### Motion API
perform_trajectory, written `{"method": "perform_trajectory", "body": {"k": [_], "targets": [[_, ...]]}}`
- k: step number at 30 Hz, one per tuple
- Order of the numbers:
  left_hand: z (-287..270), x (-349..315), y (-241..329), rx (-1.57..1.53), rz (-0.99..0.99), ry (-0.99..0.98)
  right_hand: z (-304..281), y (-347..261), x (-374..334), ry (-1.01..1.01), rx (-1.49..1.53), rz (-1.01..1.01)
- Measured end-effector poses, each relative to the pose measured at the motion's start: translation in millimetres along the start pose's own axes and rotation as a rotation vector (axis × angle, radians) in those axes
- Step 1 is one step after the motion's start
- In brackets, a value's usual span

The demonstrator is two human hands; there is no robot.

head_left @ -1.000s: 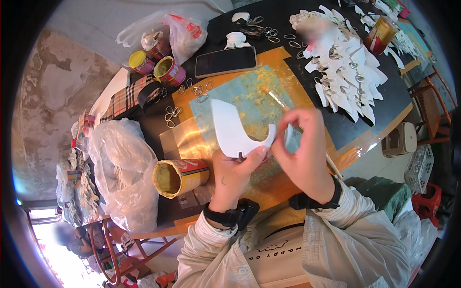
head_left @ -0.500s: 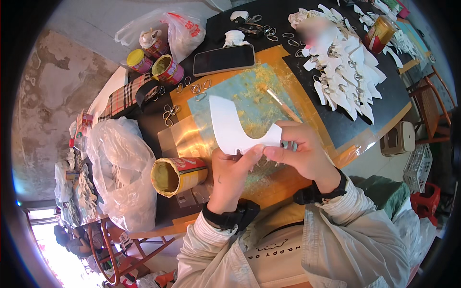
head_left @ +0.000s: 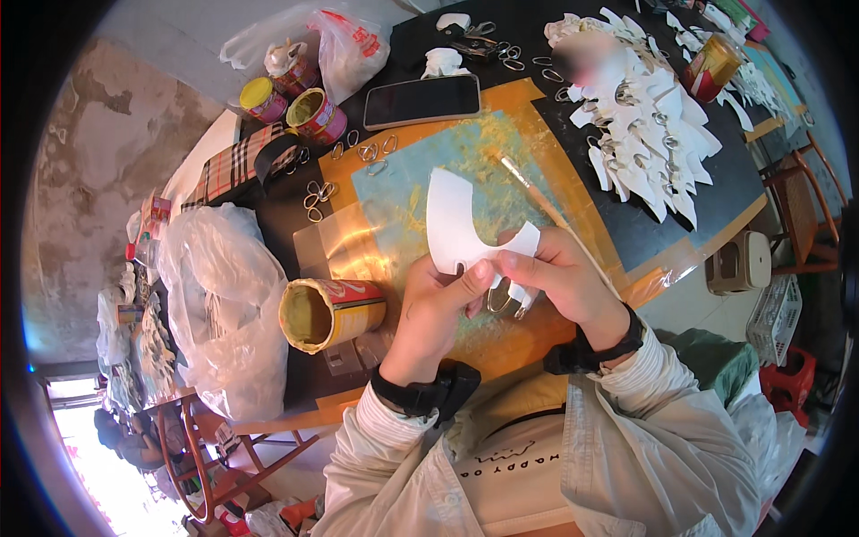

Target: Applying glue to shoe upper components and assembling them using a brush.

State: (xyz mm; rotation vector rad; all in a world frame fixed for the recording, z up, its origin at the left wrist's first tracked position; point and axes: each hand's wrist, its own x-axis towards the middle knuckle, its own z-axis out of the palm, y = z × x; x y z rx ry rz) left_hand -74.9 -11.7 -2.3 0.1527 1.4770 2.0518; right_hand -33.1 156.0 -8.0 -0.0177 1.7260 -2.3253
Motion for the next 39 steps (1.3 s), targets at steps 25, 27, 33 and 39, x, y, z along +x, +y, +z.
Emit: {"method": "perform_trajectory", "body": {"k": [25,27,33,39], "targets": [[-9,9,-2,-0.048,0.025,0.124,3,11,8,0.07,-0.566,-0.41],[-16,12,-6,-0.071,0.023,0.057,7,12,8,0.08,-0.473,-0.333],[-6,13,-2,-0.12,-0.035,-0.007,-1,25,7,0.044,-0.28,-0.158],[-7,13,-3,-0.006,0.081,0.073,14,19,1,0.091,0.072,-0.09]]}}
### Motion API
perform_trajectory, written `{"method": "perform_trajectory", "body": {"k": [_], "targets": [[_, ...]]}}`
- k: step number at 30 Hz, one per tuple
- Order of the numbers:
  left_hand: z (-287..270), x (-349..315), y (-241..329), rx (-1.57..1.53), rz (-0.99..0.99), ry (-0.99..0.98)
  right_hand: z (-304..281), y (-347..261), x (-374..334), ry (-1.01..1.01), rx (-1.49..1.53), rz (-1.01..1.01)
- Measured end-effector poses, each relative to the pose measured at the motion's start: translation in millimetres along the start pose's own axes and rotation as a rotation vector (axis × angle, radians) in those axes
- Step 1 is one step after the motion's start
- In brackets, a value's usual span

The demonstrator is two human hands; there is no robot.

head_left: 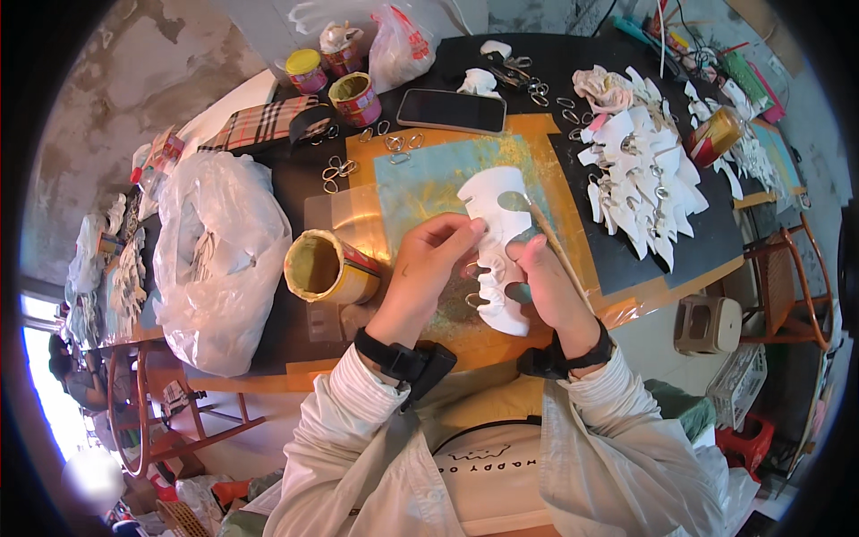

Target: Applying glue to shoe upper components and assembling them using a brush.

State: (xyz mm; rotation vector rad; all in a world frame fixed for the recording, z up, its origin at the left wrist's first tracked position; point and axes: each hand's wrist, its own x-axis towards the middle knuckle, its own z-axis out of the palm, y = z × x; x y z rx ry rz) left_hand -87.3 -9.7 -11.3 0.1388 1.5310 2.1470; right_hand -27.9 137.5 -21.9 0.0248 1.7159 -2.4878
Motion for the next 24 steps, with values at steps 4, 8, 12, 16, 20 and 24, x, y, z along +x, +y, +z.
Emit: {"method": "perform_trajectory", "body": {"k": [4,8,12,16,20,24], "targets": [[0,-1,1,0.018,0.005,0.045,-3,-14,-2,-0.061,-0.543,-0.006],[-1,0,-7,0.028,0.099,-0.045,-7,-6,-4,-0.054,-0.423,-0.054],[-2,0,-6,-0.067,0.104,-0.2,-12,-1,-5,0.059,-0.184,-0.108],[4,-3,-4,0.018,0.081,-0.143,3,-12,-5,0.143,-0.098,-0.09],[-3,0,-9,0.245,0.257,-0.109,-16,5,0,0.139,-0.587,-0.273],[-7,2,-9,0.338,0.368,-0.059,-4,2,2,0.202,-0.417,-0.224]]}}
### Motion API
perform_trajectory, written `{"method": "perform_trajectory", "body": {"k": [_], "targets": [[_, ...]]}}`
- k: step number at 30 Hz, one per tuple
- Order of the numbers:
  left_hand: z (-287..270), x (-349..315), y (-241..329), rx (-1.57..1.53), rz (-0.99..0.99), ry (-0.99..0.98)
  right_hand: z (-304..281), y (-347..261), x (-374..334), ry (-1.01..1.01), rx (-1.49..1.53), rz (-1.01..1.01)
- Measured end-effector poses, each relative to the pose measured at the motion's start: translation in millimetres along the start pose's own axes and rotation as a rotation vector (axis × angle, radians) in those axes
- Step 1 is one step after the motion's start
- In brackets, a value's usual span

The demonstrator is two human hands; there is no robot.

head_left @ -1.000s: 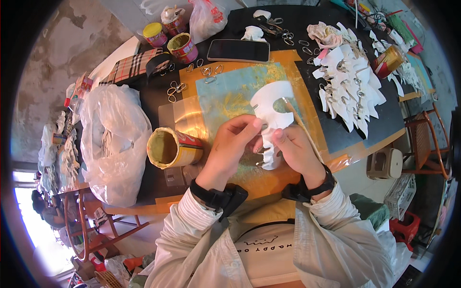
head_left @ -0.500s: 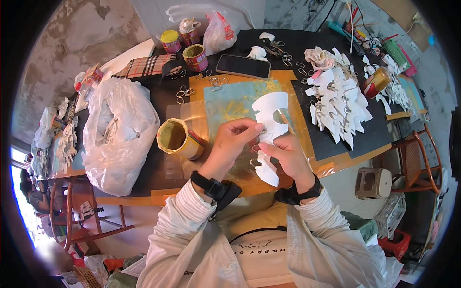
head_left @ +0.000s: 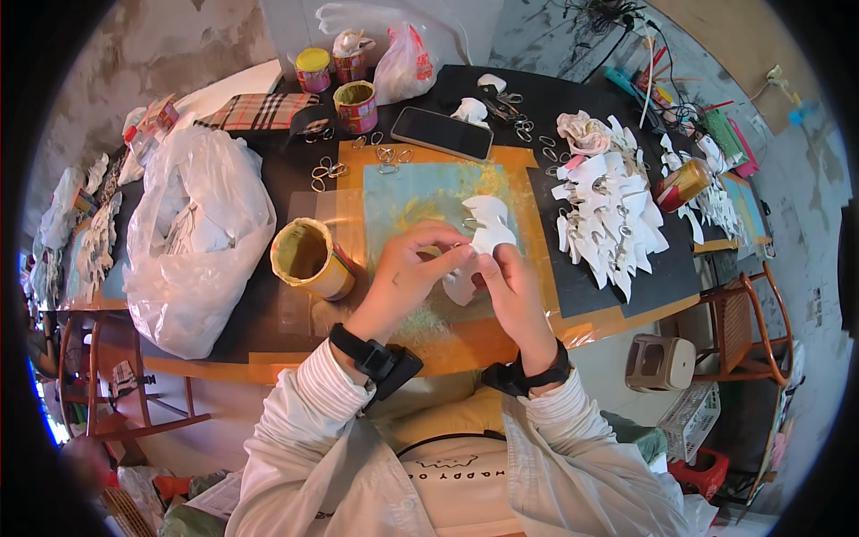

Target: Applying glue to shoe upper components and assembling them using a brush.

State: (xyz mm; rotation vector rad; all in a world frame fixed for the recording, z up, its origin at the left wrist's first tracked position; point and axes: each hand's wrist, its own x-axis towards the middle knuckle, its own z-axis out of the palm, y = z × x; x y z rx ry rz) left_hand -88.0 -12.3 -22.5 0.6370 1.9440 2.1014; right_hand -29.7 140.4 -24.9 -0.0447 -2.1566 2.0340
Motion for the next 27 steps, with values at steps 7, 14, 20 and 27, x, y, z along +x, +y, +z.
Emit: {"method": "perform_trajectory", "body": {"k": [7,14,20,27], "targets": [[-1,0,-11,-0.324,-0.231,0.004,-3,0,0,-0.088,0.049,0.026],[-1,-1,2,-0.418,-0.327,0.018,-4,2,1,-0.094,0.127,0.043],[0,-1,8,-0.441,-0.358,-0.006,-6,3,0,-0.121,0.158,0.051],[-1,-1,0,-0.329,-0.33,-0.001,-2,1,-1,-0.106,0.02,0.007]]}}
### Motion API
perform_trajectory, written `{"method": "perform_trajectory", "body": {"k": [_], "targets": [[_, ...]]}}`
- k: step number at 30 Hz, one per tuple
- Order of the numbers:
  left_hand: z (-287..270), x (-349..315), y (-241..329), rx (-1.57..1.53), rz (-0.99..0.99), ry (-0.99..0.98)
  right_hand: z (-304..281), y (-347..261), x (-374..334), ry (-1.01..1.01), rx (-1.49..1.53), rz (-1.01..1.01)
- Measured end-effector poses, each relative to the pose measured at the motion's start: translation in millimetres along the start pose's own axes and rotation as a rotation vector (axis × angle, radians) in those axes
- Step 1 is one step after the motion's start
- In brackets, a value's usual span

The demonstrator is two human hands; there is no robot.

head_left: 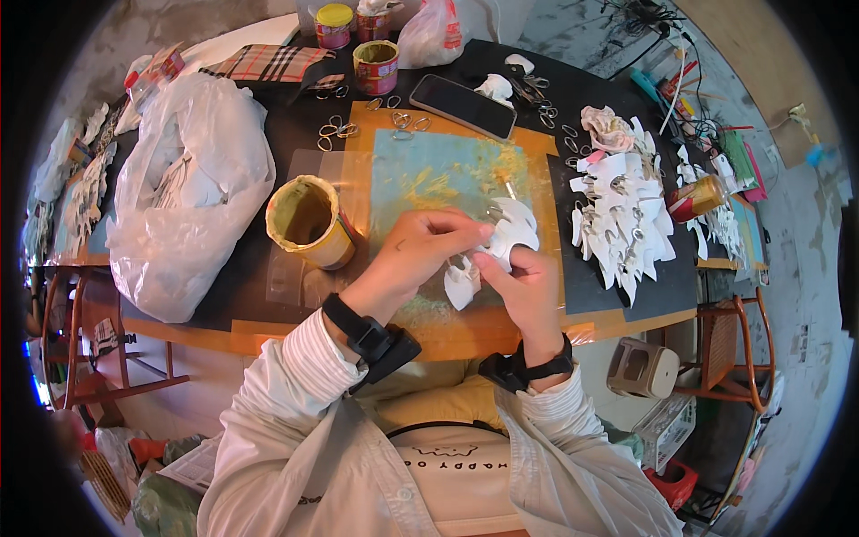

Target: Applying glue to shoe upper components and assembling them using a brush.

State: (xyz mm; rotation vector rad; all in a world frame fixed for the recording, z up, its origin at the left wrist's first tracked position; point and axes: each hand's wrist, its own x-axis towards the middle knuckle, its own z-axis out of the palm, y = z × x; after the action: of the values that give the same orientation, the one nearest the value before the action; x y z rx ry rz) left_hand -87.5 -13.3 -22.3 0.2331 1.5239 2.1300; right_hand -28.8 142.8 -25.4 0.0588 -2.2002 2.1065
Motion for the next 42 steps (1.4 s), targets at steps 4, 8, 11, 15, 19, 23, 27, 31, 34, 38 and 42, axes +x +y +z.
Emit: {"method": "perform_trajectory", "body": {"k": [4,8,11,15,19,23,27,31,34,38,42], "targets": [[0,0,2,-0.064,-0.003,-0.023,-4,0,-1,-0.05,0.029,0.045],[1,1,3,-0.088,0.016,-0.014,-4,-1,0,-0.067,0.266,0.22],[2,0,4,-0.08,-0.018,0.017,2,-2,1,-0.101,0.141,0.196],[1,1,1,-0.066,0.005,0.02,-1,-3,-1,-0.149,0.007,0.113],[8,0,9,-0.042,-0.064,0.019,2,-1,-3,0.047,0.054,-0.015],[7,-4,3,0.316,0.155,-0.047,-4,6,0,0.235,0.068,-0.069],[12,-5,0,0.227,0.183,0.049,-5,5,-3,0.238,0.213,0.006],[15,-5,4,0.186,0.14,0.082,-2,-7,0,0.205,0.22,0.063],[17,-4,2,0.198,0.182,0.086,-1,-5,1,0.224,0.194,0.059],[17,-6,1,0.172,0.197,0.106,-5,4,-1,0.264,0.023,-0.029],[15,-4,-2,0.073,0.201,0.063,-6,5,-3,0.238,0.11,-0.011]]}}
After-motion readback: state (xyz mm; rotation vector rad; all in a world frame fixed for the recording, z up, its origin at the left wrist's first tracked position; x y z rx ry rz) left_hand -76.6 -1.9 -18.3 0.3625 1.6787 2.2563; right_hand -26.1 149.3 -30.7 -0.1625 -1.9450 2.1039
